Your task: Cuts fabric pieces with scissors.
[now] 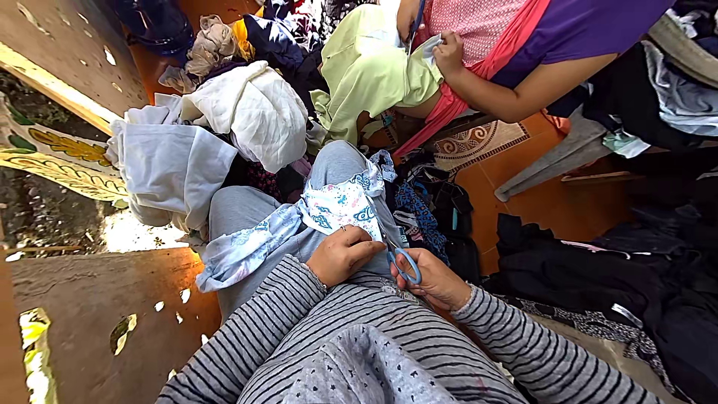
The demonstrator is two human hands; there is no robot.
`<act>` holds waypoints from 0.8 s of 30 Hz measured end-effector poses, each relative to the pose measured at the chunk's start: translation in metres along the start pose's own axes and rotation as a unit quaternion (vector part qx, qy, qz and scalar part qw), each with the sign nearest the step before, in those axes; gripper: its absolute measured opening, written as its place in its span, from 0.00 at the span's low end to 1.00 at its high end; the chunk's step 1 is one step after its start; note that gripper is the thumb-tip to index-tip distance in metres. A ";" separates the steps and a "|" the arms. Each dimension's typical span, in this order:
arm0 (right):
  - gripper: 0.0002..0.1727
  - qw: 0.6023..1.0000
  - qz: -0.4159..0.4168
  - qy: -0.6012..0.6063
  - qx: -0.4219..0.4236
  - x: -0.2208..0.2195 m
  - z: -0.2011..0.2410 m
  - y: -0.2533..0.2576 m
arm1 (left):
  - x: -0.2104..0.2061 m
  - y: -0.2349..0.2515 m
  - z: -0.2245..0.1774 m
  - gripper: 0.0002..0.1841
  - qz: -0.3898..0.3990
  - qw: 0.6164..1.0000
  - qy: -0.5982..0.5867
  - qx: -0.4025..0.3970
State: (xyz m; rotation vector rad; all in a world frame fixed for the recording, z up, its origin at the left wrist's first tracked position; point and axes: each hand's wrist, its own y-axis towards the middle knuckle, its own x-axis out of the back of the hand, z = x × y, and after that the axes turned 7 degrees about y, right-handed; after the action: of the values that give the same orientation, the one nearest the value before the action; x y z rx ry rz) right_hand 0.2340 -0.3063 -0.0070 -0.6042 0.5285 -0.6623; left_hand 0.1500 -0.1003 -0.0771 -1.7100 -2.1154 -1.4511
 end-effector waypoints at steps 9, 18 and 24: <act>0.16 0.999 0.030 0.016 -0.022 0.007 0.005 0.007 | 0.000 0.000 0.000 0.09 -0.004 1.000 -0.007 -0.007; 0.13 0.998 -0.012 -0.046 -0.028 0.008 0.014 0.017 | 0.001 -0.003 0.002 0.09 0.002 1.000 -0.014 -0.008; 0.15 0.997 0.032 -0.039 -0.060 0.015 0.023 0.023 | 0.001 -0.003 0.002 0.09 0.005 1.000 -0.015 -0.010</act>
State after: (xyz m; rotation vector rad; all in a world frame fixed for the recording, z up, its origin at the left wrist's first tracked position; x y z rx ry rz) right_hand 0.2671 -0.2941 -0.0098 -0.7208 0.5150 -0.5467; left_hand 0.1482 -0.0983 -0.0796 -1.7565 -2.1122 -1.4579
